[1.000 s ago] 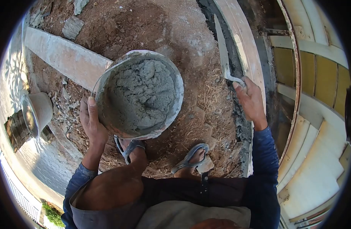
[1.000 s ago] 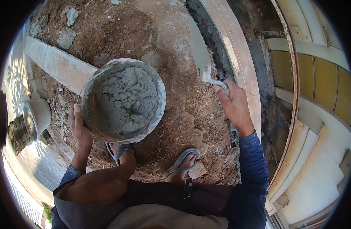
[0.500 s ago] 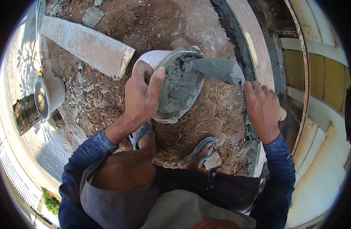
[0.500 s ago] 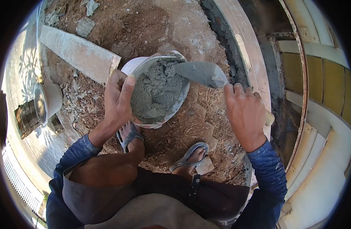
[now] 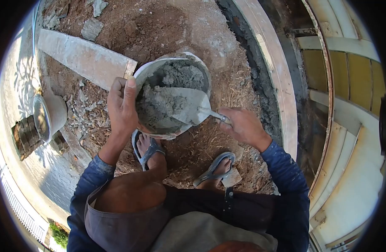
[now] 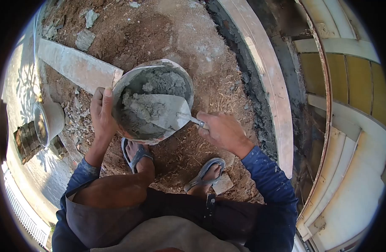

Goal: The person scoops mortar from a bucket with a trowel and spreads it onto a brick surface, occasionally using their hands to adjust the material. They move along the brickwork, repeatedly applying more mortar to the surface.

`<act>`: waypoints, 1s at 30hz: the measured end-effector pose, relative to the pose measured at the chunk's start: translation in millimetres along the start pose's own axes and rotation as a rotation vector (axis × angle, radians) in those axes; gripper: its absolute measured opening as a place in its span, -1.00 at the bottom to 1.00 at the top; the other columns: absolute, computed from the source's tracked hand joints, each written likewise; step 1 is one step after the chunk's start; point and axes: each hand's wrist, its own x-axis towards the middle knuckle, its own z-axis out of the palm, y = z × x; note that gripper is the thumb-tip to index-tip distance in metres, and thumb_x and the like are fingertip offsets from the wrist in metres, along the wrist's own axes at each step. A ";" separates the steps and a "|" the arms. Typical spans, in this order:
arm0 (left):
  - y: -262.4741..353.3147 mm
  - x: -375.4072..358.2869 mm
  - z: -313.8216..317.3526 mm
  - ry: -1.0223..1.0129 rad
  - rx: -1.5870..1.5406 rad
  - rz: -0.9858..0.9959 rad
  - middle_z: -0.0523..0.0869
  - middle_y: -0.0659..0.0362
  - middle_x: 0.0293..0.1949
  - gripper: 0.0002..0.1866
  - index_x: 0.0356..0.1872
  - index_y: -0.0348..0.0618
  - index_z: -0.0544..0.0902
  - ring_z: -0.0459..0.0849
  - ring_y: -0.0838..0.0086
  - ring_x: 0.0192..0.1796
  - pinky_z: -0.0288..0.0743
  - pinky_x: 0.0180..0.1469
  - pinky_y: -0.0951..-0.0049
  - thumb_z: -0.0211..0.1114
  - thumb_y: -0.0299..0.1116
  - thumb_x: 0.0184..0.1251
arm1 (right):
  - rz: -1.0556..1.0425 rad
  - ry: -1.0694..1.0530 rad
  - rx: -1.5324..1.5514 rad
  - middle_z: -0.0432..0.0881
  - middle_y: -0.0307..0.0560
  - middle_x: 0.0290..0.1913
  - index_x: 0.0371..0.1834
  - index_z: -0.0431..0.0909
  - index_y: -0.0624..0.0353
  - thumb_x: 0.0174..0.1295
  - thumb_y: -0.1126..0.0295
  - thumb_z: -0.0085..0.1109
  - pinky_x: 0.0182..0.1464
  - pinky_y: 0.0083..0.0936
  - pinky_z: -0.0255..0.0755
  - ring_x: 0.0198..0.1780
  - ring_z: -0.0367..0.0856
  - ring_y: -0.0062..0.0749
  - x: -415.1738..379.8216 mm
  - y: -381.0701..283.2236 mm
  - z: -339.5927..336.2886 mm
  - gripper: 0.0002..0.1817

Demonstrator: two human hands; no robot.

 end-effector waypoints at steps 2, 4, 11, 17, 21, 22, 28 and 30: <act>-12.7 2.0 -14.2 0.084 0.056 0.029 0.42 0.31 -0.46 -0.56 -0.37 -0.24 0.43 0.29 0.63 -0.37 0.23 -0.33 0.51 0.01 -0.04 0.58 | -0.069 0.136 -0.027 0.67 0.13 -0.32 0.01 0.52 0.13 0.16 0.30 0.23 -0.15 -0.07 0.51 -0.22 0.66 0.12 2.3 -10.2 -15.7 -0.65; -13.2 -1.9 -12.6 0.135 0.032 0.036 0.42 0.30 -0.45 -0.56 -0.37 -0.24 0.43 0.29 0.62 -0.37 0.23 -0.33 0.50 -0.02 -0.04 0.59 | -0.062 0.109 -0.031 0.67 0.13 -0.33 -0.03 0.53 0.13 0.17 0.29 0.23 -0.17 -0.10 0.50 -0.23 0.65 0.12 8.0 -17.6 -41.8 -0.68; -28.5 -9.1 -17.2 0.232 0.101 0.053 0.33 0.26 -0.47 -0.59 -0.39 -0.23 0.38 0.25 0.55 -0.37 0.21 -0.31 0.46 -0.11 -0.13 0.63 | -0.198 -0.026 0.452 0.58 -0.19 -0.48 -0.20 0.61 0.18 0.26 0.31 0.25 -0.36 -0.44 0.42 -0.44 0.59 -0.41 70.1 15.6 -102.5 -0.82; -21.1 -0.8 -21.0 0.201 0.134 0.055 0.30 0.25 -0.46 -0.60 -0.40 -0.23 0.36 0.22 0.55 -0.39 0.17 -0.33 0.46 -0.09 -0.14 0.61 | 0.220 -0.124 1.097 0.50 -0.30 -0.52 -0.12 0.55 0.21 0.31 0.35 0.23 -0.56 -0.67 0.31 -0.56 0.45 -0.68 144.8 156.6 -115.5 -0.81; -20.9 -2.4 -24.3 0.162 0.161 0.024 0.30 0.18 -0.42 -0.61 -0.33 -0.28 0.39 0.26 0.48 -0.33 0.20 -0.22 0.44 -0.16 -0.16 0.61 | 0.595 0.335 0.612 0.46 -0.26 -0.58 -0.26 0.54 0.20 0.34 0.25 0.09 -0.59 -0.51 0.32 -0.64 0.40 -0.54 192.3 241.7 -94.1 -0.78; -22.3 -1.1 -24.8 0.163 0.163 0.021 0.30 0.18 -0.42 -0.61 -0.33 -0.28 0.39 0.26 0.48 -0.33 0.20 -0.22 0.44 -0.16 -0.16 0.61 | 0.594 0.332 0.613 0.46 -0.26 -0.58 -0.26 0.54 0.20 0.34 0.25 0.09 -0.59 -0.51 0.32 -0.64 0.40 -0.54 197.6 236.8 -92.4 -0.78; -22.8 -2.1 -23.0 0.155 0.090 -0.026 0.30 0.25 -0.42 -0.60 -0.37 -0.21 0.36 0.22 0.55 -0.33 0.19 -0.24 0.47 -0.16 -0.11 0.62 | 0.574 0.493 0.451 0.63 0.04 -0.45 -0.27 0.58 0.30 0.26 0.20 0.15 -0.41 -0.31 0.46 -0.49 0.63 -0.24 194.0 232.4 -63.6 -0.68; -23.6 -2.1 -24.2 0.160 0.133 -0.021 0.29 0.25 -0.43 -0.60 -0.38 -0.21 0.35 0.22 0.55 -0.33 0.19 -0.25 0.48 -0.16 -0.12 0.62 | 0.531 0.552 0.323 0.64 0.14 -0.42 -0.26 0.58 0.30 0.25 0.18 0.15 -0.32 -0.24 0.47 -0.40 0.64 -0.08 193.2 254.7 -44.6 -0.67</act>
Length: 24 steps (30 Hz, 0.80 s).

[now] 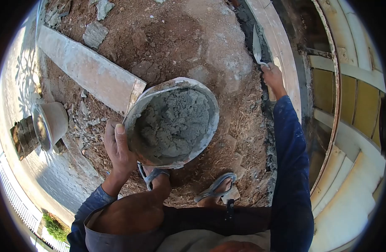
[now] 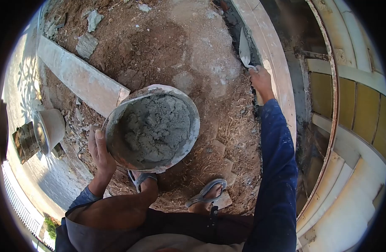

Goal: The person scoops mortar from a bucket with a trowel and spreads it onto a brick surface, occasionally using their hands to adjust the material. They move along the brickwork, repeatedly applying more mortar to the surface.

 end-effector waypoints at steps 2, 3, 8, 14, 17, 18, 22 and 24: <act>0.8 0.3 1.1 0.009 0.039 0.008 0.28 0.25 -0.43 -0.60 -0.38 -0.21 0.35 0.21 0.56 -0.33 0.18 -0.25 0.48 -0.16 -0.12 0.62 | -0.063 0.080 -0.062 0.61 0.35 -0.30 -0.21 0.58 0.27 0.24 0.14 0.14 -0.13 -0.07 0.43 -0.17 0.60 0.28 -5.9 6.2 2.3 -0.65; 2.4 0.3 1.2 0.008 0.016 -0.005 0.28 0.26 -0.44 -0.60 -0.39 -0.21 0.34 0.21 0.56 -0.34 0.18 -0.25 0.47 -0.15 -0.12 0.62 | -0.061 0.080 -0.062 0.61 0.35 -0.30 -0.21 0.58 0.27 0.24 0.14 0.14 -0.13 -0.07 0.43 -0.17 0.60 0.28 -9.5 9.3 4.4 -0.65; 2.7 1.4 1.4 0.009 0.000 -0.006 0.27 0.26 -0.44 -0.60 -0.42 -0.20 0.32 0.20 0.56 -0.34 0.17 -0.26 0.47 -0.14 -0.13 0.62 | -0.146 0.147 -0.155 0.61 0.37 -0.28 -0.22 0.53 0.31 0.27 0.17 0.13 -0.15 -0.08 0.43 -0.19 0.59 0.30 -31.5 17.8 9.7 -0.65; 3.0 2.2 2.7 0.022 0.006 0.010 0.26 0.26 -0.44 -0.60 -0.42 -0.21 0.32 0.19 0.57 -0.34 0.16 -0.26 0.47 -0.14 -0.14 0.62 | -0.112 0.247 -0.295 0.62 0.37 -0.30 -0.14 0.52 0.26 0.29 0.22 0.10 -0.18 -0.04 0.43 -0.19 0.61 0.28 -84.0 29.4 9.6 -0.70; 2.7 2.5 2.2 0.016 -0.014 0.010 0.26 0.27 -0.44 -0.61 -0.42 -0.20 0.32 0.19 0.58 -0.34 0.16 -0.26 0.49 -0.13 -0.15 0.62 | -0.095 0.208 -0.423 0.63 0.41 -0.31 -0.12 0.51 0.24 0.30 0.24 0.11 -0.18 0.10 0.42 -0.18 0.62 0.33 -106.9 6.8 -8.5 -0.72; 0.4 2.2 1.5 0.014 -0.032 -0.007 0.26 0.27 -0.44 -0.61 -0.42 -0.20 0.32 0.19 0.58 -0.34 0.16 -0.26 0.49 -0.13 -0.15 0.62 | -0.092 0.206 -0.425 0.63 0.41 -0.31 -0.12 0.51 0.24 0.30 0.24 0.11 -0.18 0.10 0.42 -0.18 0.62 0.33 -112.7 -5.5 -14.6 -0.72; 3.3 2.8 4.9 0.028 -0.102 -0.052 0.26 0.28 -0.45 -0.61 -0.42 -0.20 0.33 0.19 0.58 -0.35 0.15 -0.26 0.50 -0.12 -0.16 0.61 | -0.324 0.031 -0.312 0.60 0.16 -0.46 -0.13 0.54 0.23 0.26 0.19 0.21 -0.27 -0.09 0.47 -0.36 0.62 0.07 -118.3 -69.3 -43.8 -0.68; 5.2 3.9 4.6 0.022 -0.076 -0.032 0.26 0.28 -0.45 -0.61 -0.42 -0.20 0.33 0.19 0.58 -0.35 0.15 -0.26 0.49 -0.12 -0.15 0.61 | -0.449 -0.144 -0.164 0.57 -0.01 -0.50 -0.13 0.54 0.23 0.25 0.15 0.24 -0.33 -0.22 0.48 -0.44 0.61 -0.17 -107.2 -101.2 -55.6 -0.65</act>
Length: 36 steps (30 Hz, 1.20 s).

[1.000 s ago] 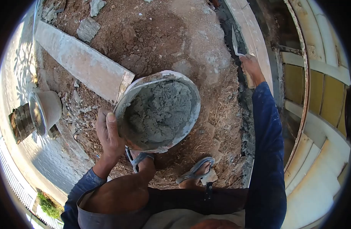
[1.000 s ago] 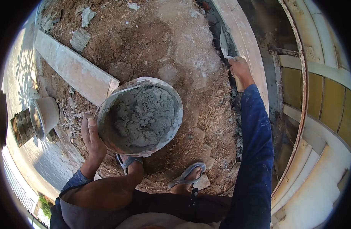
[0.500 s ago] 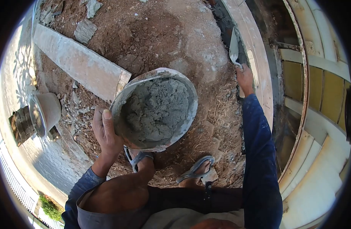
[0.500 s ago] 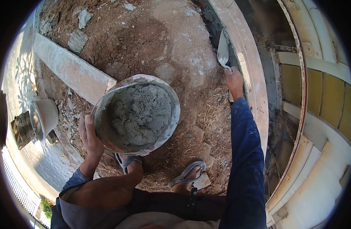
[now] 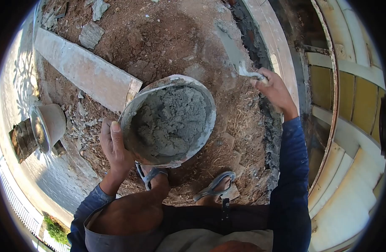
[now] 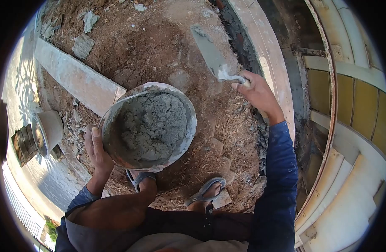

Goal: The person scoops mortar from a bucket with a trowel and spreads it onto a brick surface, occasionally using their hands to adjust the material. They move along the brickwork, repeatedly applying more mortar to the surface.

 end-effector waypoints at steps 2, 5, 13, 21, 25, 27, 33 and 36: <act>0.1 0.4 -1.7 -0.004 0.027 0.023 0.25 0.28 -0.45 -0.61 -0.42 -0.21 0.33 0.18 0.58 -0.35 0.15 -0.26 0.49 -0.12 -0.15 0.61 | 0.130 -0.461 0.568 0.43 -0.26 -0.55 -0.21 0.54 0.20 0.31 0.16 0.21 -0.49 -0.49 0.38 -0.53 0.44 -0.57 26.7 -15.0 -13.1 -0.71; -2.3 -1.0 -4.2 -0.026 0.067 0.017 0.24 0.27 -0.45 -0.60 -0.42 -0.22 0.33 0.19 0.56 -0.35 0.15 -0.26 0.48 -0.13 -0.15 0.61 | 0.302 -0.415 0.742 0.44 -0.31 -0.54 -0.27 0.52 0.18 0.38 0.23 0.13 -0.54 -0.66 0.29 -0.56 0.40 -0.68 74.7 16.4 -9.7 -0.77; 1.0 1.1 -2.5 -0.020 0.026 0.035 0.27 0.28 -0.45 -0.61 -0.41 -0.22 0.34 0.20 0.59 -0.34 0.17 -0.25 0.49 -0.11 -0.16 0.61 | 0.056 0.099 0.184 0.42 -0.15 -0.54 -0.29 0.50 0.23 0.28 0.30 0.21 -0.41 -0.45 0.29 -0.52 0.37 -0.47 2.6 -51.1 -31.8 -0.80; 3.6 1.3 7.2 0.004 -0.041 0.032 0.37 0.31 -0.41 -0.61 -0.36 -0.23 0.43 0.27 0.63 -0.32 0.24 -0.24 0.53 -0.04 -0.11 0.60 | -0.124 -0.328 -0.228 0.60 0.21 -0.31 -0.03 0.45 0.19 0.19 0.29 0.30 -0.21 -0.06 0.42 -0.22 0.59 0.20 -121.3 -91.7 -36.3 -0.64; 10.2 -6.5 22.7 -0.029 0.013 0.140 0.34 0.30 -0.44 -0.56 -0.44 -0.22 0.36 0.23 0.61 -0.35 0.19 -0.30 0.50 0.02 -0.06 0.58 | 0.035 -0.347 -0.310 0.66 0.13 -0.30 0.10 0.43 0.18 0.29 0.38 0.08 -0.18 -0.06 0.55 -0.23 0.69 0.11 -148.8 -104.2 8.7 -0.68; 24.5 -15.0 36.9 -0.068 -0.021 0.142 0.32 0.31 -0.45 -0.57 -0.44 -0.21 0.36 0.21 0.62 -0.36 0.18 -0.32 0.51 0.05 -0.07 0.57 | -0.054 -0.389 -0.309 0.67 0.14 -0.28 0.10 0.43 0.20 0.29 0.41 0.03 -0.21 -0.08 0.56 -0.24 0.69 0.09 -165.4 -101.3 36.2 -0.68; 32.1 -16.6 51.9 -0.135 0.017 0.150 0.32 0.38 -0.49 -0.61 -0.40 -0.17 0.41 0.20 0.70 -0.41 0.11 -0.39 0.59 0.08 -0.07 0.56 | -0.163 -0.249 -0.401 0.65 0.15 -0.21 0.03 0.46 0.24 0.27 0.45 -0.02 -0.22 -0.19 0.59 -0.26 0.72 -0.04 -193.5 -88.9 19.6 -0.72; 35.5 -15.4 52.9 -0.116 -0.062 0.137 0.29 0.35 -0.50 -0.59 -0.42 -0.17 0.38 0.17 0.66 -0.41 0.12 -0.38 0.56 0.12 -0.06 0.53 | -0.032 -0.051 -0.509 0.65 0.13 -0.22 0.02 0.45 0.25 0.22 0.45 0.00 -0.28 -0.16 0.58 -0.30 0.69 0.01 -196.8 -84.0 22.8 -0.70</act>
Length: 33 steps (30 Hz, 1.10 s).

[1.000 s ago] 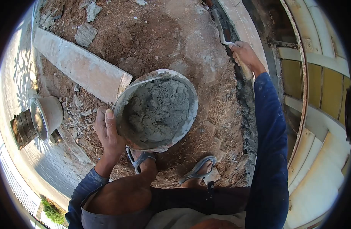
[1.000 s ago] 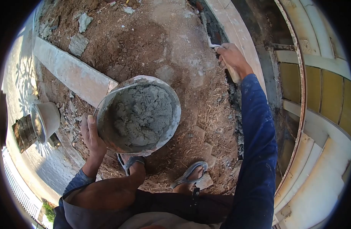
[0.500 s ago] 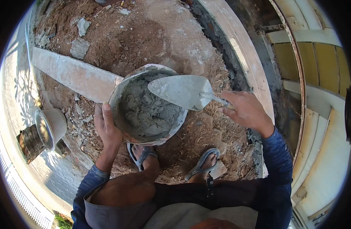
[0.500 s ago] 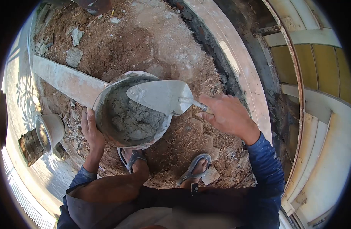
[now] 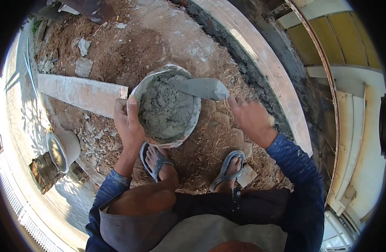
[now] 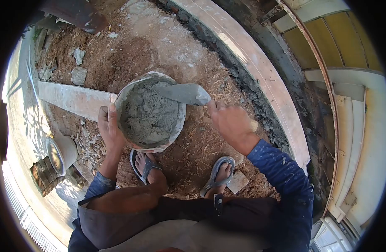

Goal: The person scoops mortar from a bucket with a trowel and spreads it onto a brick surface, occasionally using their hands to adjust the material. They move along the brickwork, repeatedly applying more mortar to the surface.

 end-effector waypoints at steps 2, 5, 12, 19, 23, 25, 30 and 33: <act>-3.0 0.8 -0.4 0.058 0.035 0.033 0.30 0.35 -0.50 -0.58 -0.43 -0.17 0.38 0.18 0.67 -0.41 0.13 -0.38 0.56 0.12 -0.05 0.54 | -0.067 -0.169 0.124 0.65 0.18 -0.26 0.00 0.46 0.31 0.24 0.46 -0.03 -0.19 -0.13 0.56 -0.28 0.68 0.06 6.5 -16.0 20.7 -0.71; -1.4 -3.8 -1.9 0.027 0.032 0.038 0.34 0.35 -0.50 -0.58 -0.42 -0.19 0.41 0.21 0.67 -0.41 0.14 -0.37 0.56 0.12 -0.06 0.54 | -0.142 -0.269 0.374 0.65 0.18 -0.32 -0.05 0.50 0.30 0.23 0.44 0.03 -0.12 -0.08 0.52 -0.21 0.68 0.12 8.1 -52.5 49.5 -0.74; 2.9 -2.7 0.0 0.049 0.059 0.055 0.28 0.39 -0.52 -0.56 -0.48 -0.17 0.39 0.16 0.69 -0.43 0.05 -0.41 0.57 0.10 -0.06 0.55 | -0.185 -0.334 0.625 0.63 0.25 -0.35 -0.04 0.51 0.34 0.09 0.42 0.19 -0.12 -0.05 0.50 -0.20 0.64 0.19 0.5 -29.0 33.3 -0.64; -8.2 5.9 -12.1 0.014 0.058 0.070 0.39 0.32 -0.50 -0.56 -0.43 -0.22 0.44 0.25 0.65 -0.41 0.17 -0.37 0.56 0.10 -0.05 0.55 | -0.095 -0.375 0.681 0.62 0.19 -0.35 0.05 0.54 0.19 0.05 0.40 0.24 -0.09 -0.04 0.46 -0.21 0.63 0.15 4.5 -13.3 16.5 -0.57; -8.9 12.9 -20.0 0.037 0.111 0.046 0.37 0.34 -0.50 -0.55 -0.47 -0.21 0.42 0.23 0.65 -0.41 0.15 -0.38 0.56 0.07 -0.05 0.56 | -0.089 -0.261 0.474 0.63 0.18 -0.35 0.07 0.52 0.14 0.06 0.40 0.25 -0.11 -0.03 0.44 -0.20 0.63 0.14 4.1 -4.2 -3.3 -0.56; -19.4 21.8 -29.4 0.053 0.096 0.006 0.35 0.35 -0.51 -0.54 -0.49 -0.20 0.41 0.21 0.66 -0.42 0.13 -0.39 0.55 0.06 -0.05 0.57 | -0.109 -0.299 0.501 0.64 0.18 -0.33 0.05 0.53 0.15 0.05 0.41 0.24 -0.11 -0.06 0.45 -0.20 0.63 0.13 4.7 4.6 -19.2 -0.57; -42.1 44.0 -54.4 0.080 0.056 -0.086 0.61 0.20 -0.35 -0.52 -0.27 -0.33 0.61 0.45 0.57 -0.29 0.35 -0.20 0.53 0.04 -0.02 0.56 | -0.188 -0.358 0.757 0.67 0.10 -0.29 -0.01 0.59 0.18 0.06 0.41 0.27 -0.10 -0.20 0.47 -0.26 0.65 -0.01 3.1 48.3 -20.8 -0.63; -47.6 46.6 -61.5 0.035 0.107 -0.136 0.66 0.11 -0.15 -0.51 -0.08 -0.36 0.61 0.57 0.49 -0.10 0.42 0.02 0.49 0.05 -0.02 0.55 | -0.204 -0.476 1.006 0.66 -0.08 -0.30 -0.05 0.57 0.29 -0.04 0.48 0.39 -0.22 -0.39 0.48 -0.33 0.63 -0.26 2.9 86.5 3.2 -0.58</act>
